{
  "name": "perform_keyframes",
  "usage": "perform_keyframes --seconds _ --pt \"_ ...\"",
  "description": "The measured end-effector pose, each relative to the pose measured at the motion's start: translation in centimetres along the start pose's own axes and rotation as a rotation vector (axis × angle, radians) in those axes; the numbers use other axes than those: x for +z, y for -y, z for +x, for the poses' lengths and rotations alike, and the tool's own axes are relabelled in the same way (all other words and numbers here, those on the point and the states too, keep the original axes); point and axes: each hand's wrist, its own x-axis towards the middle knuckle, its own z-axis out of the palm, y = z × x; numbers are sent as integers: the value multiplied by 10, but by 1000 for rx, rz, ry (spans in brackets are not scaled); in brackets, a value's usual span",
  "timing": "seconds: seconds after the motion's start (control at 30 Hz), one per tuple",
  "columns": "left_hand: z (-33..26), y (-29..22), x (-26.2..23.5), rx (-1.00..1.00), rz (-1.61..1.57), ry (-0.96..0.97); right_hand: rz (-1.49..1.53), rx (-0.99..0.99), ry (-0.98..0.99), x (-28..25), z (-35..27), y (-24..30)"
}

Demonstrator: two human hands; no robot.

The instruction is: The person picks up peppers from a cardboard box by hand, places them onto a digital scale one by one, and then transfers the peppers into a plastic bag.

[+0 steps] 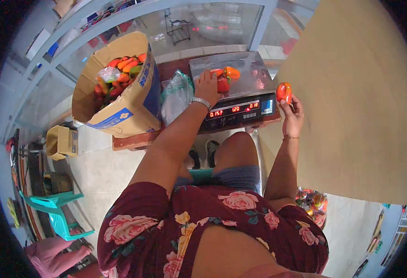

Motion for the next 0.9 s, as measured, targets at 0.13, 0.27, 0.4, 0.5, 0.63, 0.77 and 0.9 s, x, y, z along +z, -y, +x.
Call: perform_keyframes --seconds 0.13,0.27,0.4,0.5,0.63,0.77,0.9 --pt "1 0 2 -1 1 16 -24 -9 4 -2 1 -2" --pt "1 6 6 14 -31 4 -26 4 0 1 1 -3" --pt "3 4 8 -2 -118 -8 -35 25 -23 2 -4 -1" --pt "4 2 14 22 -94 -38 -17 29 -6 -6 -3 -10" --pt "7 11 25 98 -44 -103 6 34 0 8 -5 -10" --pt "6 13 22 64 -3 -130 -15 59 81 24 -3 -9" --pt "3 13 13 110 4 -126 -47 87 109 35 0 -15"
